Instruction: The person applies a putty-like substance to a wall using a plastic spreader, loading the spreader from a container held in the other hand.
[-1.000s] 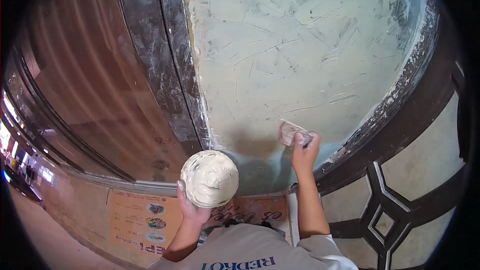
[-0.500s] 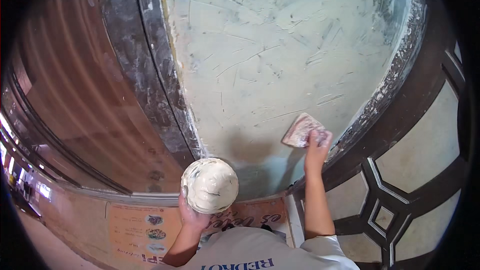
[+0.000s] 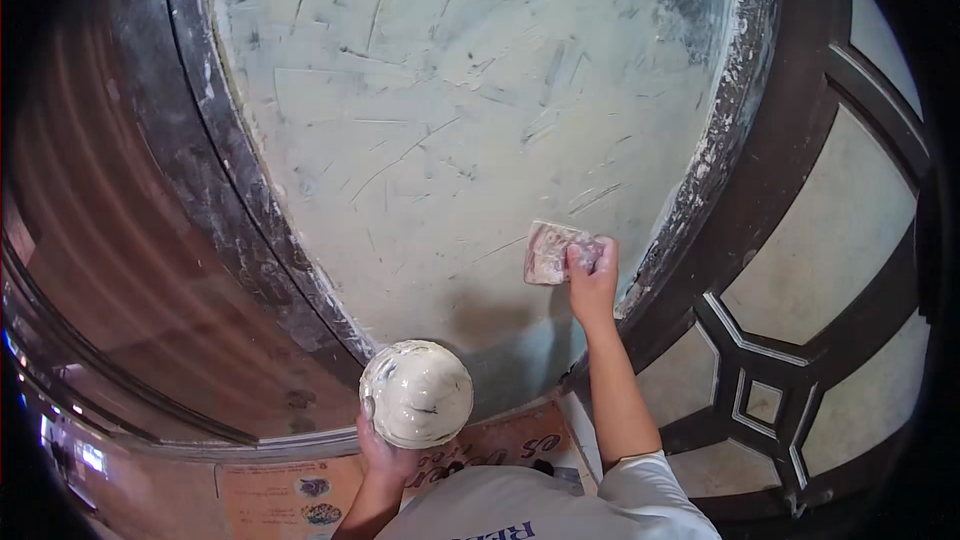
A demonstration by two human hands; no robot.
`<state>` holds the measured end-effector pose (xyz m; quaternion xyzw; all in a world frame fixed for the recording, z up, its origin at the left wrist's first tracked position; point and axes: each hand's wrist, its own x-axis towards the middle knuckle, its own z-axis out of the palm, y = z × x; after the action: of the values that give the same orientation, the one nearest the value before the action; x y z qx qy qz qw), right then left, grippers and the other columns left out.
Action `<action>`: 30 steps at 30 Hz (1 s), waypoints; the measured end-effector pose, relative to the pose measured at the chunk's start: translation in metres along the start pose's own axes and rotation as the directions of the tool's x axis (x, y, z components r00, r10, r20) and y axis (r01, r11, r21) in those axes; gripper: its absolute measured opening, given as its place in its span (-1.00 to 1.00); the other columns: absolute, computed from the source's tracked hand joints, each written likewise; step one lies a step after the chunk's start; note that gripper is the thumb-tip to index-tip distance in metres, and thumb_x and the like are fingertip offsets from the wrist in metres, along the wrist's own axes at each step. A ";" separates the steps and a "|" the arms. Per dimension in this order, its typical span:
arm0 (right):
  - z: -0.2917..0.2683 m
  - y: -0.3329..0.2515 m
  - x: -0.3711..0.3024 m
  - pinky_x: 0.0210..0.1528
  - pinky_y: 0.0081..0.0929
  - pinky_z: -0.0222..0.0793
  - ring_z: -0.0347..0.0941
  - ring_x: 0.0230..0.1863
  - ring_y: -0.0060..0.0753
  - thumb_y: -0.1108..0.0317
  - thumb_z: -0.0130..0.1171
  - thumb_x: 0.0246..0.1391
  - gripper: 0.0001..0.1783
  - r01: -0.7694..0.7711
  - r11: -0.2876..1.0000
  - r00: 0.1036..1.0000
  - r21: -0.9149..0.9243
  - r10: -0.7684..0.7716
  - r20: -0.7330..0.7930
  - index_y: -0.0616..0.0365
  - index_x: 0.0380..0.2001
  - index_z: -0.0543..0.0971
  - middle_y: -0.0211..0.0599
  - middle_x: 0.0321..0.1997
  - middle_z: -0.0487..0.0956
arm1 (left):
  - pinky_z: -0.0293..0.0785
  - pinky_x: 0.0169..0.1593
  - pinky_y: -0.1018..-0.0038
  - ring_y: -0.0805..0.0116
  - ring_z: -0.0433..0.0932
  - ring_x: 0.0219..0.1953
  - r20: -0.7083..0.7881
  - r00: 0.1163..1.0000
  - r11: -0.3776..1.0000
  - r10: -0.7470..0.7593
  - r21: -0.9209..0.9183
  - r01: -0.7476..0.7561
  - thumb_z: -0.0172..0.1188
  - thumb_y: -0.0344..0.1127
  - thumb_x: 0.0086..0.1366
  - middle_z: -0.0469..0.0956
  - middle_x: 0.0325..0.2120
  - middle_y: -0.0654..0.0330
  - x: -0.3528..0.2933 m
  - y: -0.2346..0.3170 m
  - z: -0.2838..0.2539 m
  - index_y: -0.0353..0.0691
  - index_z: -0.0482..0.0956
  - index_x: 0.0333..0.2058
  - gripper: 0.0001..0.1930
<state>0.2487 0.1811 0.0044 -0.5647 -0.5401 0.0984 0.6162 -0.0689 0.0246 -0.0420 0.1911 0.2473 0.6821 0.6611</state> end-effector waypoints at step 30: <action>-0.052 0.031 0.061 0.02 -0.48 0.33 0.39 -0.11 -0.49 0.34 0.09 0.29 -0.76 -0.018 0.926 0.981 0.378 0.089 -0.172 0.25 -0.08 0.39 -0.28 -0.15 0.47 | 0.30 0.27 0.05 0.01 0.36 0.22 0.051 0.996 0.997 -0.070 -0.041 0.072 -0.11 0.11 0.35 0.36 0.22 0.05 0.014 -0.093 0.067 -0.17 0.26 0.27 -0.36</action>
<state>0.3288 0.2052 0.0244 -0.4577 -0.4359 0.1634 0.7575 0.0447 0.0446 -0.0444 0.1851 0.2228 0.6585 0.6946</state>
